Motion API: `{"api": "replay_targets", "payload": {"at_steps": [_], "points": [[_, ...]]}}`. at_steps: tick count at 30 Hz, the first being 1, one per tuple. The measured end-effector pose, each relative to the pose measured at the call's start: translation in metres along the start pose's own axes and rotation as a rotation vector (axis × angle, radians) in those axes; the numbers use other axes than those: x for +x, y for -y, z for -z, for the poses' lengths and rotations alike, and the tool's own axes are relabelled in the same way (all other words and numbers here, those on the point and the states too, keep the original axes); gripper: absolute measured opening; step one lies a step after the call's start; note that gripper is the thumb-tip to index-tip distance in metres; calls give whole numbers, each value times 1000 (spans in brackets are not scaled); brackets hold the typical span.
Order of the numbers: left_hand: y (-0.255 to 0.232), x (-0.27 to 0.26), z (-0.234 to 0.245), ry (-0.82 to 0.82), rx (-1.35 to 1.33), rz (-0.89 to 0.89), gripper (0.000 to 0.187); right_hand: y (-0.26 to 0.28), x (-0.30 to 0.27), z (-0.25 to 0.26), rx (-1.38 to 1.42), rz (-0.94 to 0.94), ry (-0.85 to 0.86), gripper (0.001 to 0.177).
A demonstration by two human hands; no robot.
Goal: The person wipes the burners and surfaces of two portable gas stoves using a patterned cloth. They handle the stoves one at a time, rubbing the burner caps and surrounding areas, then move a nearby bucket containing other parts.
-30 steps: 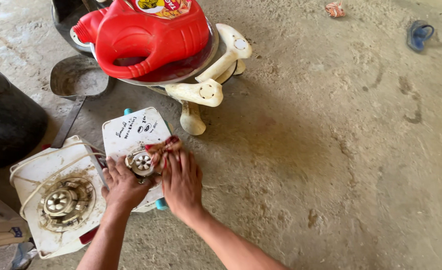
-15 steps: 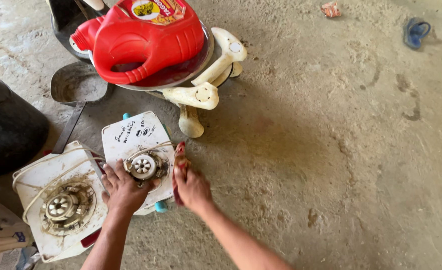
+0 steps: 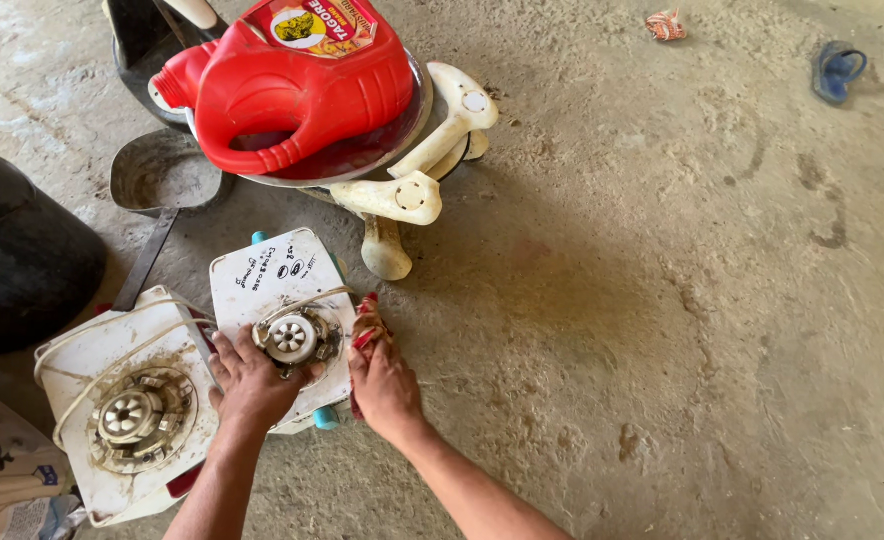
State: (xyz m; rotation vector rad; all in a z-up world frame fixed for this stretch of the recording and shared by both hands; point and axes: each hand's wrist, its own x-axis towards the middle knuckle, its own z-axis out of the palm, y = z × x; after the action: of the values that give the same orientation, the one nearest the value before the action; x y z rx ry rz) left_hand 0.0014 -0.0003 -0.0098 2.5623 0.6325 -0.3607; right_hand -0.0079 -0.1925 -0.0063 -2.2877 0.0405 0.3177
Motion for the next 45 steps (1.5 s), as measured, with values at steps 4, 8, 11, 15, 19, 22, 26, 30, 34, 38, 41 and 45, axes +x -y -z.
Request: {"api": "replay_targets", "payload": {"at_steps": [4,8,11,15,19,22,26,30,34,38,41,45], "points": [[2,1,-2,-37,-11,-36,139,-5,25,5,155,-182,208,80],[3,1,-2,9,9,0,138,4,52,-3,257,-174,144,74],[4,8,-2,-5,24,-22,139,0,34,-9,321,-123,89,69],[7,-2,-5,-30,-11,-7,136,-12,-12,-22,111,76,-101,64],[-5,-7,3,-13,-15,20,138,6,-6,-18,-195,109,-160,62],[-5,-10,5,-33,-15,-12,138,15,24,-8,-112,167,-189,67],[-5,-10,7,-25,-10,-13,137,24,44,-12,-316,249,-315,63],[-7,-12,8,-13,-3,-4,134,9,-6,-17,-550,418,-376,62],[-3,-7,2,-47,-2,-20,129,-14,-47,-9,-664,541,-285,59],[-3,-8,0,-49,7,-15,125,-15,-26,-4,-670,546,-146,64],[-6,-12,5,-30,15,-6,128,-4,-2,-1,-608,498,-47,64],[-6,-12,6,-7,29,11,136,9,17,4,-587,451,44,67]]}}
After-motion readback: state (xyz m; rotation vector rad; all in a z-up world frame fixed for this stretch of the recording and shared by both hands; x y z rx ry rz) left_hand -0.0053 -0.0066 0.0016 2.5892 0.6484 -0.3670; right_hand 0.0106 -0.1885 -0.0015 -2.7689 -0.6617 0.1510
